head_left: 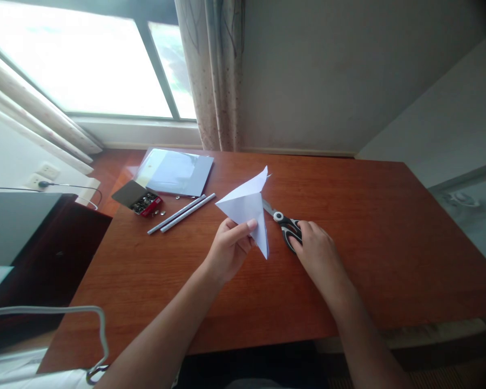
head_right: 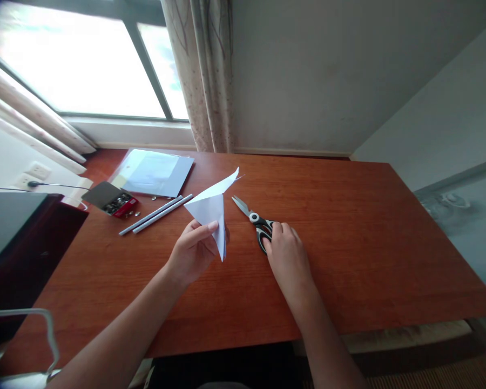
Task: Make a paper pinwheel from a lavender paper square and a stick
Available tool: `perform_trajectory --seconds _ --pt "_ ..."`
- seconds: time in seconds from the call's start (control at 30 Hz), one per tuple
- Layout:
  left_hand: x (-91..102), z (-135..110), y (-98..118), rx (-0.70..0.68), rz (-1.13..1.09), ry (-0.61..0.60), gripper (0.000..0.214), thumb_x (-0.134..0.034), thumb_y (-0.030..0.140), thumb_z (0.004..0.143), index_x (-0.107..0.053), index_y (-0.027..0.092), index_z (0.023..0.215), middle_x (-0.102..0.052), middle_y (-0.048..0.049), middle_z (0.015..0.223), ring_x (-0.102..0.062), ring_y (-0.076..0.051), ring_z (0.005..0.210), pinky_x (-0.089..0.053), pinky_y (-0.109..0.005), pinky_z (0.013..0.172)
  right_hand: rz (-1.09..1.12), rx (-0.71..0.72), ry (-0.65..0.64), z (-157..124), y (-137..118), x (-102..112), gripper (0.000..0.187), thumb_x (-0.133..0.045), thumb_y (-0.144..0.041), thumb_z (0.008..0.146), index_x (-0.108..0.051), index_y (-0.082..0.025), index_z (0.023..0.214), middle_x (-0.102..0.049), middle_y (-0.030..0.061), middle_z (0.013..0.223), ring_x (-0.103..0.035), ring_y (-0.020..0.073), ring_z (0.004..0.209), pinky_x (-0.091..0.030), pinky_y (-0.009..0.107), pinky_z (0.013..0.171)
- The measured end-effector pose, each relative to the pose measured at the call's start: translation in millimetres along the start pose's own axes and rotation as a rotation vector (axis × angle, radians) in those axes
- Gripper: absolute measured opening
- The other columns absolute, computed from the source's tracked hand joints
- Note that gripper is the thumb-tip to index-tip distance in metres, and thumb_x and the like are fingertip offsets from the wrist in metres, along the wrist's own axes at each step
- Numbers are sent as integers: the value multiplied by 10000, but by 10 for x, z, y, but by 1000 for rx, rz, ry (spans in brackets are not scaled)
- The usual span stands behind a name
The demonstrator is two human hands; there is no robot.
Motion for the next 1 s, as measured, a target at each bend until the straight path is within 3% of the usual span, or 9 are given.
perform_trajectory --seconds 0.27,0.47,0.7,1.0 --pt "-4 -2 -18 3 -18 -4 227 -868 195 692 -751 97 860 -766 -66 782 -674 -131 634 -560 -224 628 -48 23 -69 11 -53 53 115 -620 -142 929 -614 -129 1044 -693 151 1049 -672 300 988 -471 357 823" --pt "13 1 -32 0 9 -6 233 -859 207 703 -753 100 880 -773 -73 779 -693 -152 638 -553 -241 641 -73 27 -89 -9 -90 99 95 -572 -151 964 -637 -143 1032 -712 137 1030 -693 288 961 -469 347 780" --pt "27 10 -50 -3 42 1 272 -866 232 701 -757 93 908 -781 -97 812 -731 -203 718 -562 -267 672 -115 7 -78 -41 -133 124 99 -598 -196 961 -649 -156 1036 -731 134 1022 -706 286 936 -458 341 693" --pt "15 12 -48 2 55 -1 247 -869 255 711 -763 90 860 -774 -93 764 -716 -178 701 -541 -238 643 -193 18 -27 -86 -131 139 80 -638 -259 946 -647 -190 985 -755 102 985 -700 289 932 -436 342 636"
Point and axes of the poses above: each hand's wrist, its own z-axis towards the middle knuckle, its own x-axis out of the back of the hand, y = z × x, the point moved 3 cm from there along z, towards the middle knuckle
